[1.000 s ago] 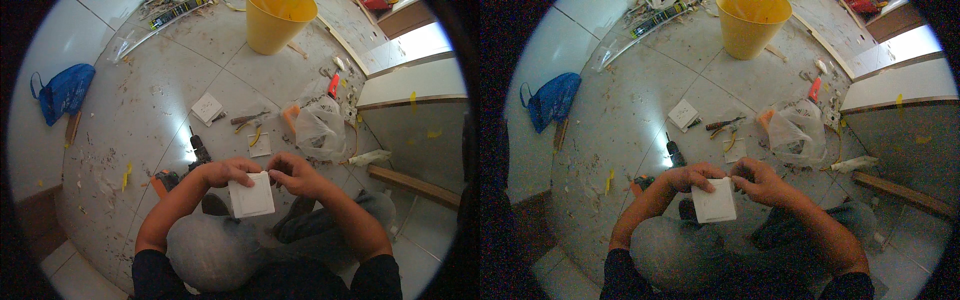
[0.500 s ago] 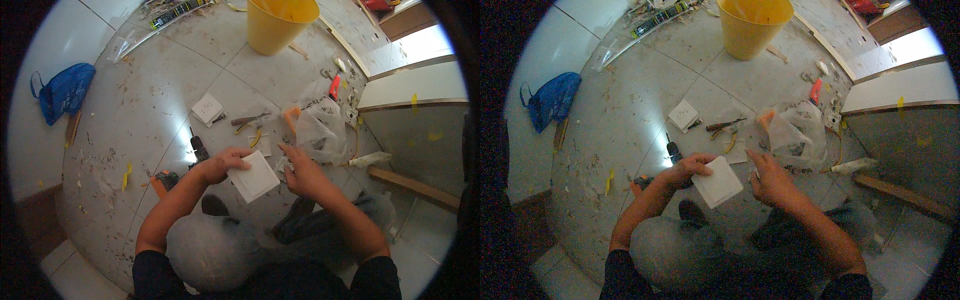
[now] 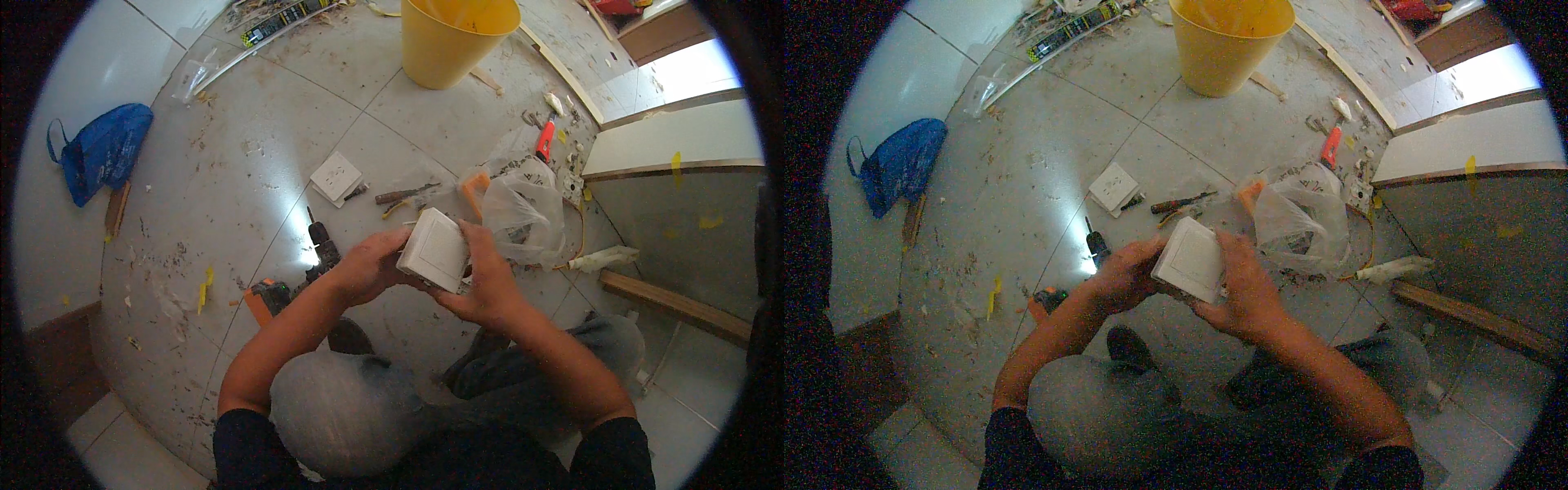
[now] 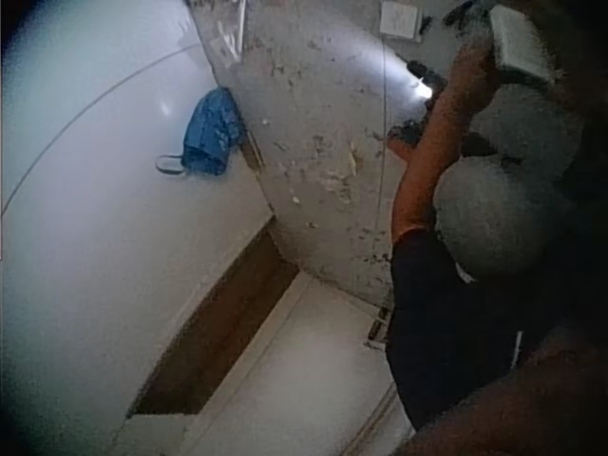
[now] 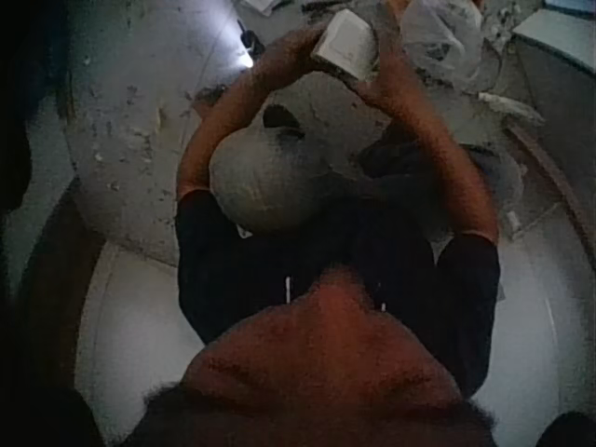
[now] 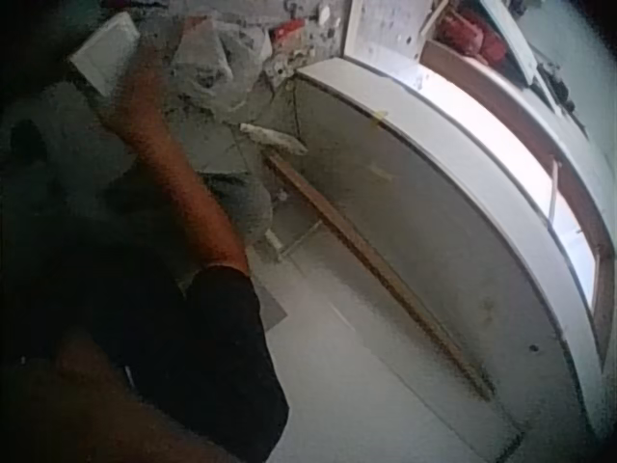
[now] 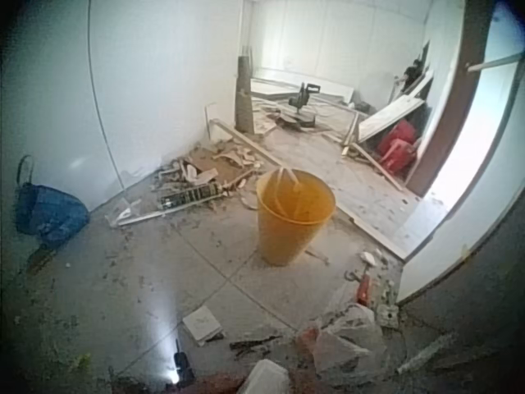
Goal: The person prepares and installs an electrical outlet. They use a power drill to secure the outlet box, apply adhesive from a tube, and fit the outlet into a wall opening.
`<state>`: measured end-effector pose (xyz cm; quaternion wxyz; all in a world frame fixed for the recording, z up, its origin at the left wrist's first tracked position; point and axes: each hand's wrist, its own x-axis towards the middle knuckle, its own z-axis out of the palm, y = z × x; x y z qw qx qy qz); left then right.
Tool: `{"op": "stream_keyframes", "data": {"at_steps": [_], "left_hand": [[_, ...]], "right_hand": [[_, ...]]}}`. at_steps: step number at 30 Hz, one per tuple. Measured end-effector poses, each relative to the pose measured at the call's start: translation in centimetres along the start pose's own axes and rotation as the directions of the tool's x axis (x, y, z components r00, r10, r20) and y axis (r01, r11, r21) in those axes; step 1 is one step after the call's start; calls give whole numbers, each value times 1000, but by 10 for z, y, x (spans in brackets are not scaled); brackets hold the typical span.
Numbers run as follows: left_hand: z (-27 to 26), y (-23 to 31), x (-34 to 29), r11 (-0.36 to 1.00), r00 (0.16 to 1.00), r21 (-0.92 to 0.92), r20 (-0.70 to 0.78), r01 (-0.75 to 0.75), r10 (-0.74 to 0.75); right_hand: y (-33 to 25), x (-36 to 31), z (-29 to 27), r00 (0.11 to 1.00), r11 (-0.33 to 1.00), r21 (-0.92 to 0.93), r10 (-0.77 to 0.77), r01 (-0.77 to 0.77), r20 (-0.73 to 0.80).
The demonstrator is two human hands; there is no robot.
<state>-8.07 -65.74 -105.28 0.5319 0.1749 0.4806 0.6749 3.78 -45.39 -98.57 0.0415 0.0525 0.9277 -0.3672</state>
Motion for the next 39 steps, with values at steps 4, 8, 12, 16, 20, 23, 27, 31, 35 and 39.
{"op": "stream_keyframes", "data": {"at_steps": [4, 8, 12, 16, 20, 23, 27, 31, 35, 39], "left_hand": [[-2, -8, -5, 933, 996, -349, 29, 86, -82], [1, -8, -7, 962, 998, -264, 9, 69, -70], [5, 5, -12, 960, 987, -229, 27, 160, -158], [12, 18, -13, 999, 997, 23, 55, 47, -48], [8, 9, -12, 997, 998, -56, -39, 53, -55], [3, 2, -15, 997, 999, -79, -37, 8, -11], [-1, -3, -15, 993, 1000, -118, -10, 7, -9], [2, 3, -16, 994, 1000, -107, -10, -13, 12], [2, 3, -14, 993, 1000, -122, -6, -6, 6], [2, 3, -13, 989, 1000, -149, -13, 1, -3]], "right_hand": [[-3, 4, -6, 998, 997, 45, -60, 61, -25], [2, 2, -4, 996, 995, 24, -91, 92, -24], [4, 1, -5, 999, 999, 30, -27, 26, 31], [4, -1, -4, 999, 998, -56, -32, 32, 11], [-12, 6, -11, 993, 992, -58, -116, 116, 8], [-17, 3, -9, 998, 940, 337, 55, -59, 23], [-11, 7, -10, 964, 855, 446, 224, -265, 142], [2, 7, -9, 969, 817, 522, 198, -245, 145], [1, 10, -10, 927, 711, 595, 314, -374, 207], [2, 12, -11, 881, 664, 583, 404, -468, 247]]}}
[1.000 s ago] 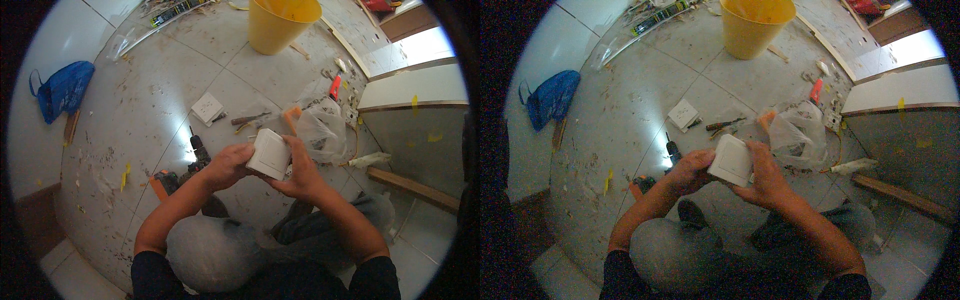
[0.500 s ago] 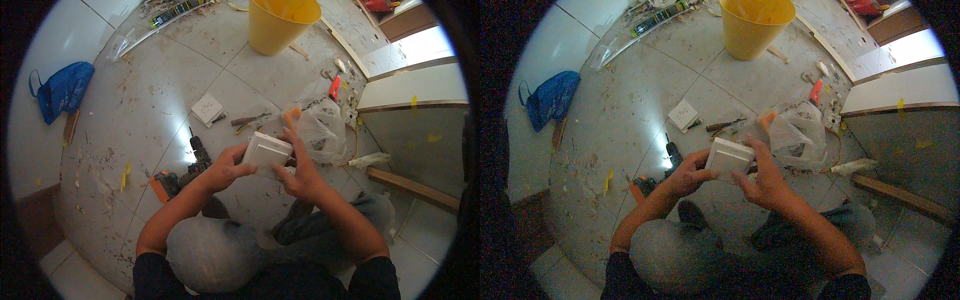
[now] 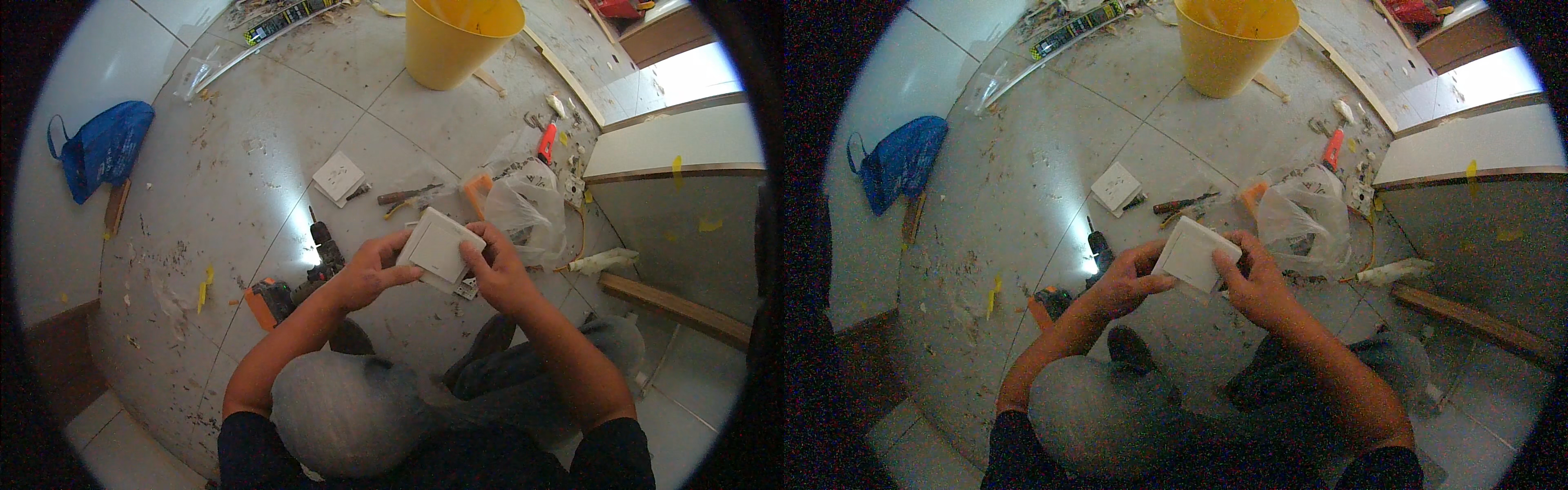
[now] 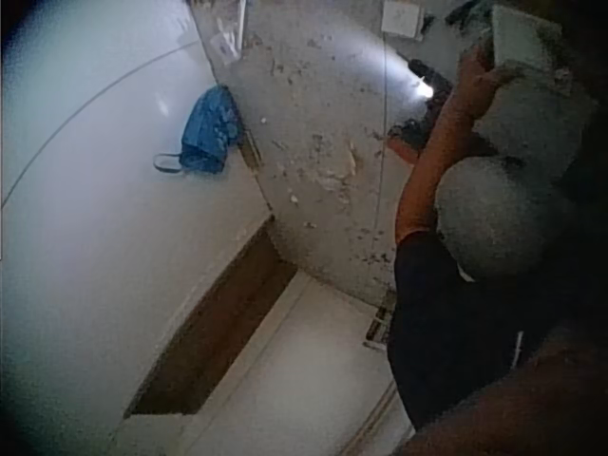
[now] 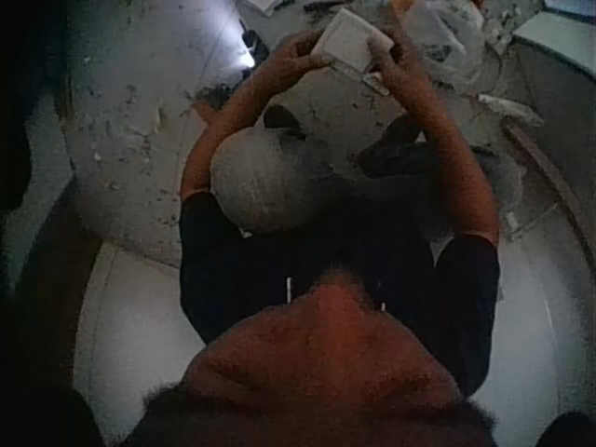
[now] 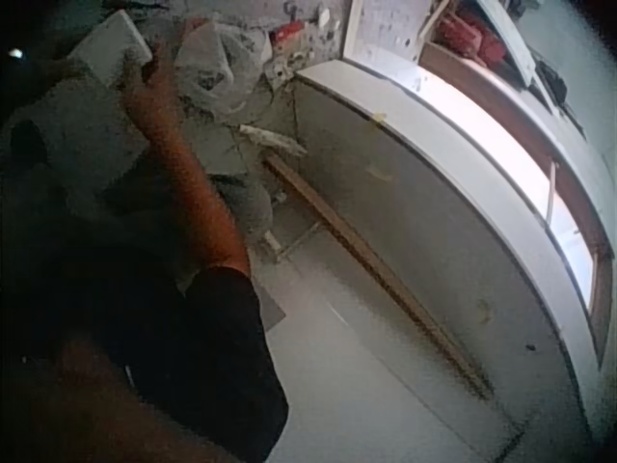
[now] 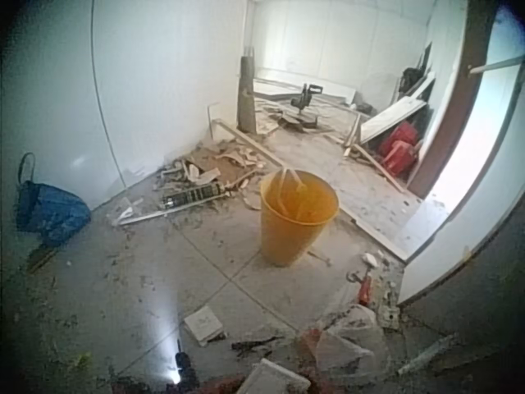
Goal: The person prepares and installs an electrical outlet. They use a power drill to secure the outlet box, apply adhesive from a tube, and fit the outlet into a wall opening.
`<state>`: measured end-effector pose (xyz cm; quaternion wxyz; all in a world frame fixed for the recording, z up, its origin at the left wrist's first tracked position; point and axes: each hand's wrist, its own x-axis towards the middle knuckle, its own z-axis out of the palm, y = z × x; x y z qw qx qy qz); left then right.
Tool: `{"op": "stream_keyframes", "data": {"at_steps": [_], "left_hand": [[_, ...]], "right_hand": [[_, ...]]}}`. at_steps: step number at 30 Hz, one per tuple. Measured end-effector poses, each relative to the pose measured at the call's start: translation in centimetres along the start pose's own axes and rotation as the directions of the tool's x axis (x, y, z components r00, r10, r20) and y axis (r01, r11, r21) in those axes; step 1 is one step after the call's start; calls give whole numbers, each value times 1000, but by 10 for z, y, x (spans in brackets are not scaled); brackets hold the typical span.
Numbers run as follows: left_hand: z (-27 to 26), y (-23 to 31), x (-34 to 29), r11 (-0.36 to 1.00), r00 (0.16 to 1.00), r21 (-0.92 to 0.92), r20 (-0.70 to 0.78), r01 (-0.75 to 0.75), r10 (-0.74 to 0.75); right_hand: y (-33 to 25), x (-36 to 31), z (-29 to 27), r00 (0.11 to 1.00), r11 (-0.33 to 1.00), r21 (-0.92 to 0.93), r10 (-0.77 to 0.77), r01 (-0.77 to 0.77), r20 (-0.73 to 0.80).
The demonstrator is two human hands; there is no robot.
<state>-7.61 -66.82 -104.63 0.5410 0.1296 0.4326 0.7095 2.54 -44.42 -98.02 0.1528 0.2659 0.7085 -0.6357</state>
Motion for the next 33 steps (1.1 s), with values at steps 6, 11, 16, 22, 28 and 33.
{"op": "stream_keyframes", "data": {"at_steps": [6, 11, 16, 22, 28, 33], "left_hand": [[1, -3, 1, 998, 995, 7, -73, -62, 63], [3, 4, 1, 997, 992, 70, -115, -45, 53], [0, 0, 2, 985, 987, 139, -111, -100, 116], [-1, 1, 1, 978, 981, 170, -126, -125, 147], [2, 3, -2, 968, 973, 217, -164, -128, 165], [-1, 11, 1, 917, 933, 346, -218, -199, 285]], "right_hand": [[12, 2, 0, 994, 994, -38, -102, 103, 39], [2, -4, 4, 985, 977, -128, -169, 172, 37], [9, -2, 3, 987, 983, -87, -159, 160, 16], [7, -4, 5, 984, 983, -57, -175, 176, 25], [11, -2, 7, 985, 984, -55, -169, 170, 21], [25, 3, 0, 990, 965, -250, -41, 74, 132]]}}
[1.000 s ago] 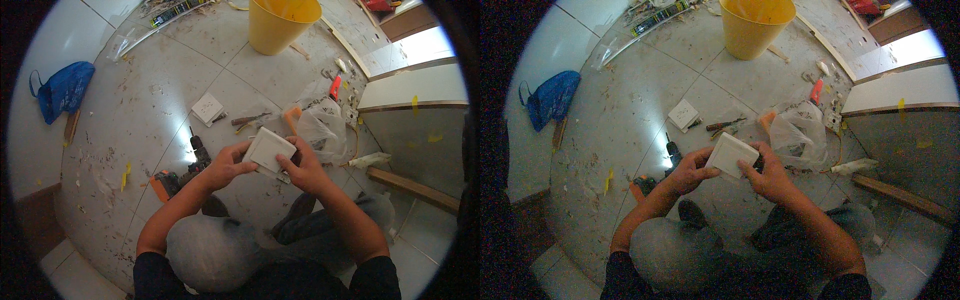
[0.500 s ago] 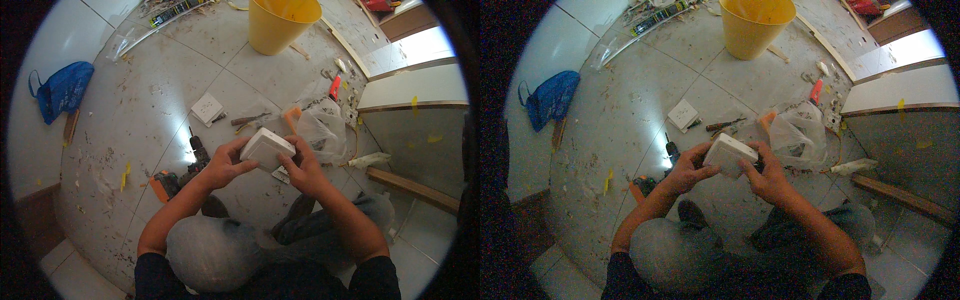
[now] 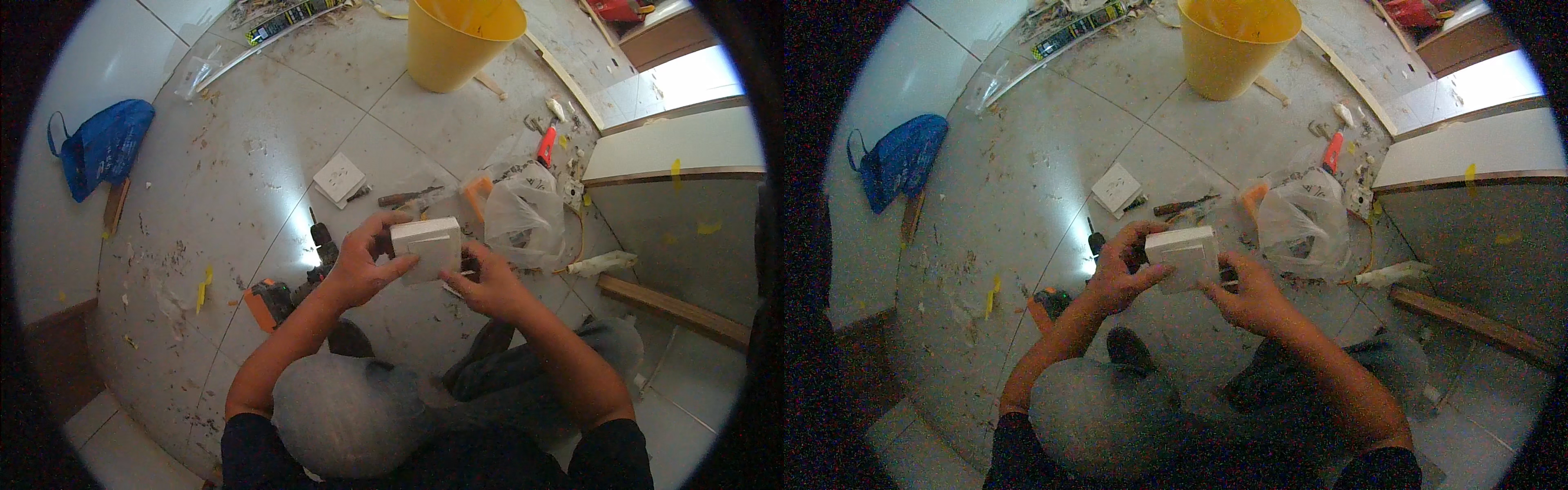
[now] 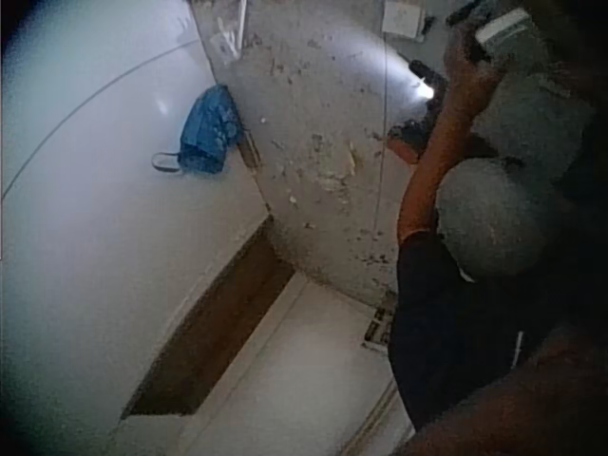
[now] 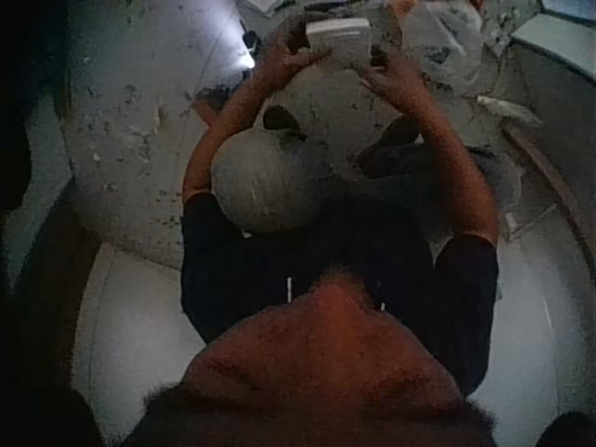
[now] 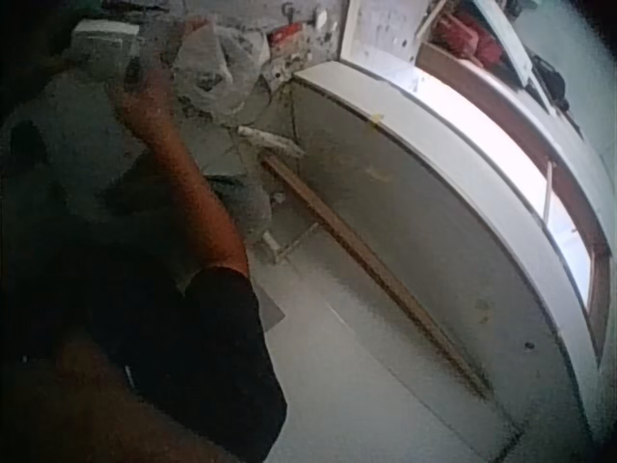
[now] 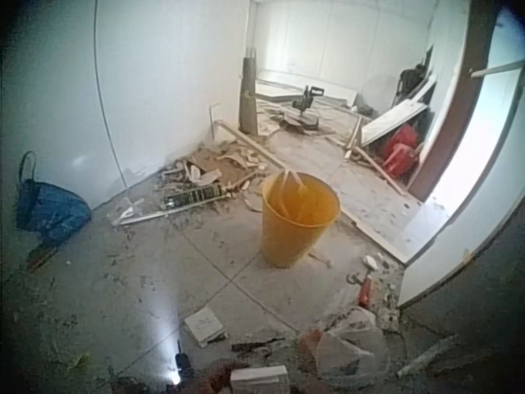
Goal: The person prepares and installs an electrical outlet. They use a power drill to secure the outlet box, apply adhesive from a tube, and fit the outlet into a wall opening.
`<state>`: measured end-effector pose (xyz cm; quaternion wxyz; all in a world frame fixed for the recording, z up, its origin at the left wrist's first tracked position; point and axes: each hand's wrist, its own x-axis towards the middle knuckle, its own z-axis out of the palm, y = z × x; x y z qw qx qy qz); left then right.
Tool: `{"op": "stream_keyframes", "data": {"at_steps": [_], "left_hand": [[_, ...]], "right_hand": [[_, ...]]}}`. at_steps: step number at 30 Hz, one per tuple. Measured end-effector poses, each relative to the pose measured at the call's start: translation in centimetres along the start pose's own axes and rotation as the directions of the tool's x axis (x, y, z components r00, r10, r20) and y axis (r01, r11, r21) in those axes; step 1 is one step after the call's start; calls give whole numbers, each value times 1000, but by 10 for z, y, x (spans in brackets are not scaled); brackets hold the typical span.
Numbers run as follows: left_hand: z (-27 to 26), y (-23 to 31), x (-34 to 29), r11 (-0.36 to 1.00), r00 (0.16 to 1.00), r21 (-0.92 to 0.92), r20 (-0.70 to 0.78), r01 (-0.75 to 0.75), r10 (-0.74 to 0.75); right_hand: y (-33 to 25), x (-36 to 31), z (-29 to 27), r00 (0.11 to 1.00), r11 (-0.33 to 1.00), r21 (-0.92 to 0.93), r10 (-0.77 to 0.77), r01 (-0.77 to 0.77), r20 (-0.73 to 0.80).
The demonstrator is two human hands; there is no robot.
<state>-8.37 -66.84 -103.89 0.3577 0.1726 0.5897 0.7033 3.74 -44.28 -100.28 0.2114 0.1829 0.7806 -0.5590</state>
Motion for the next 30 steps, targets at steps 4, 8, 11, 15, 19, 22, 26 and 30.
{"op": "stream_keyframes", "data": {"at_steps": [4, 8, 11, 15, 19, 22, 26, 30], "left_hand": [[-4, 19, 3, 957, 990, 286, 115, 46, -82], [2, 22, 2, 933, 984, 352, 178, -78, 15], [2, 24, 2, 952, 985, 297, 171, -67, 15], [2, 20, -4, 968, 989, 228, 122, -109, 82], [-6, 12, -7, 936, 982, 302, 116, -178, 150], [-10, 11, -6, 923, 975, 322, 134, -210, 175], [-13, 11, -6, 914, 978, 356, 140, -195, 155], [-11, 16, -6, 964, 989, 263, 126, 37, -72]], "right_hand": [[-17, -7, 8, 1000, 992, 124, 8, -7, -7], [-7, 0, -1, 980, 998, -63, 19, -7, 197], [3, 0, 3, 975, 995, 92, 20, -41, 223], [1, -3, 13, 983, 923, 375, -139, 86, 116], [-9, -5, 11, 987, 922, 368, -151, 120, 58], [-11, -5, 11, 986, 918, 376, -158, 128, 49], [2, -3, 13, 970, 932, 304, -232, 198, 78], [-5, -5, 15, 988, 909, 413, -109, 52, 114]]}}
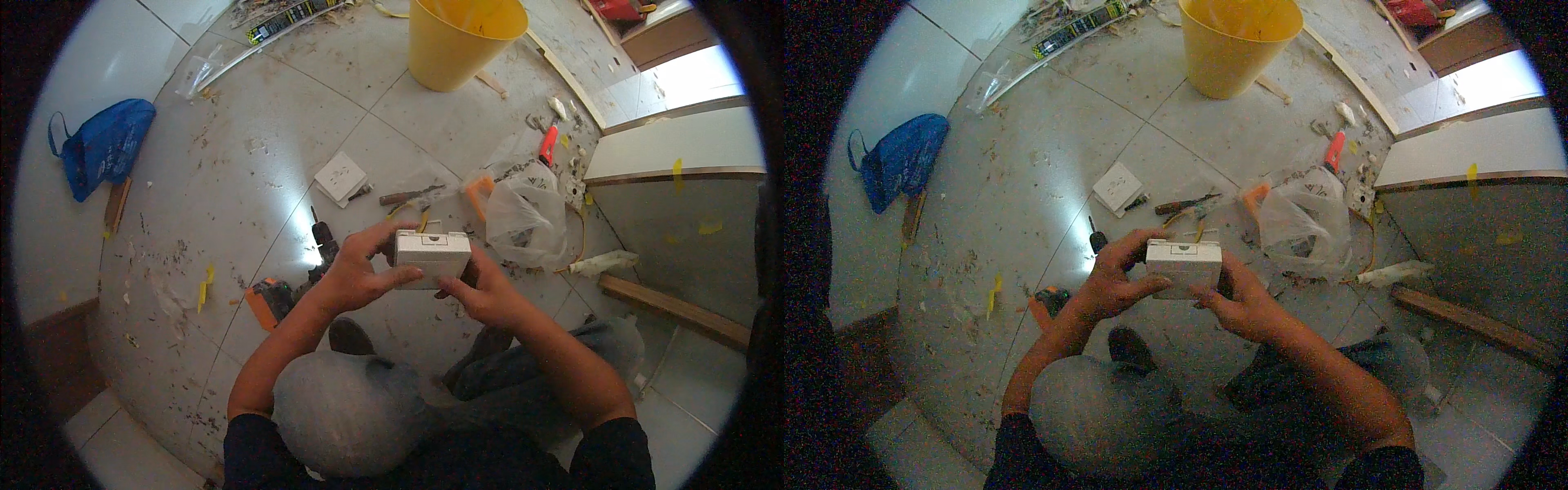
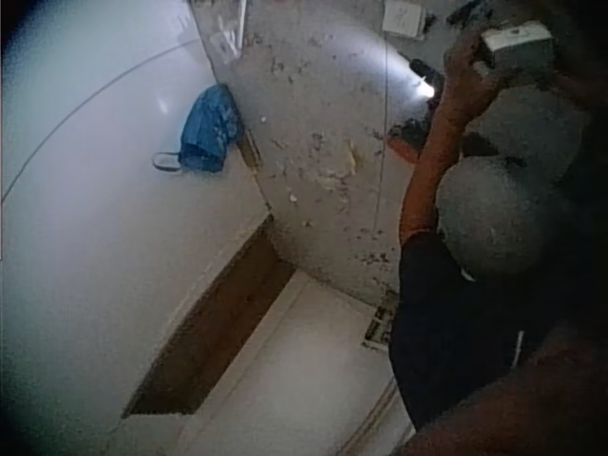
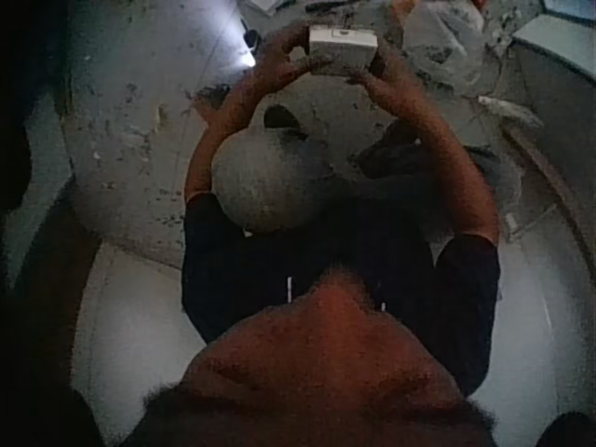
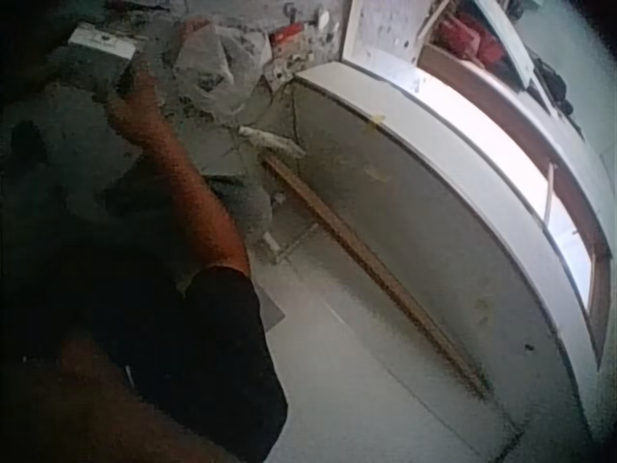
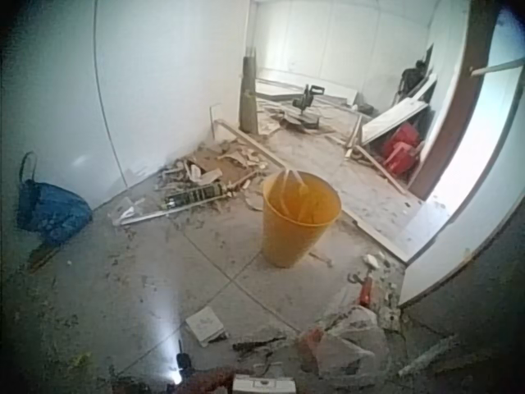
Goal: The person prepares and installs an electrical outlet. They use a power drill to secure the outlet box, apply adhesive from a tube, and fit the outlet into a wall opening.
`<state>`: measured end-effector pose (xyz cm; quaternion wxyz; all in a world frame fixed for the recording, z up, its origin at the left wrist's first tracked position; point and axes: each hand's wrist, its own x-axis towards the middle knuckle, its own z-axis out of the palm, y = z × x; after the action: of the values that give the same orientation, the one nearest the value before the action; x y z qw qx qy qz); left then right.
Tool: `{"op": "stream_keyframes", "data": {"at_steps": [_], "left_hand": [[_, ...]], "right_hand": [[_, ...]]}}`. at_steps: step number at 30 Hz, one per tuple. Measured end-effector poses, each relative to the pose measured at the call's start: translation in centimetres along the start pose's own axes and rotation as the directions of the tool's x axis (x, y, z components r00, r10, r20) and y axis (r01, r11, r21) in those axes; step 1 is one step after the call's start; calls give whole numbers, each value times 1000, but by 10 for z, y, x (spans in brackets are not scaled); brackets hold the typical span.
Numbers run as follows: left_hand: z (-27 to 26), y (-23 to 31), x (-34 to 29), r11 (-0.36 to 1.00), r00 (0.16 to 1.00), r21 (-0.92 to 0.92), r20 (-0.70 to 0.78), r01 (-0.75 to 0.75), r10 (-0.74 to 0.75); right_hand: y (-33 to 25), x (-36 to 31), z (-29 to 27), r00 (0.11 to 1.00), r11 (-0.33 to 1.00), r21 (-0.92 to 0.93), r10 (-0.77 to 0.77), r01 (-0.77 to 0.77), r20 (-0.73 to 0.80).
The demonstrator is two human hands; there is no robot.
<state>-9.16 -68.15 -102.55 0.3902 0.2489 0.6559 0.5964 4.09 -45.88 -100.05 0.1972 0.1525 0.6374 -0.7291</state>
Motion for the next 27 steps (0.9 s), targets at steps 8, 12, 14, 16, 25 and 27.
{"op": "stream_keyframes", "data": {"at_steps": [8, 12, 14, 16, 25, 27], "left_hand": [[6, 8, 2, 926, 972, 300, 10, -228, 236], [7, 1, 6, 852, 940, 429, -17, -302, 342], [5, -1, 5, 817, 924, 470, -8, -334, 383], [5, 0, 6, 782, 910, 514, -4, -353, 414], [8, -17, -5, 750, 980, -662, 152, 3, 131], [14, -23, 1, 579, 961, -812, 209, 68, 180]], "right_hand": [[-1, 2, 3, 992, 996, 88, -12, 23, -128], [-14, 3, 1, 990, 994, 62, 99, -94, -99], [-16, 3, 1, 988, 990, 69, 127, -121, -90], [-20, -4, 7, 994, 977, -210, -67, 47, -91], [-52, -16, 29, 943, 892, -360, -323, 274, -81], [-40, -13, 15, 906, 789, -538, -411, 298, -99]]}}
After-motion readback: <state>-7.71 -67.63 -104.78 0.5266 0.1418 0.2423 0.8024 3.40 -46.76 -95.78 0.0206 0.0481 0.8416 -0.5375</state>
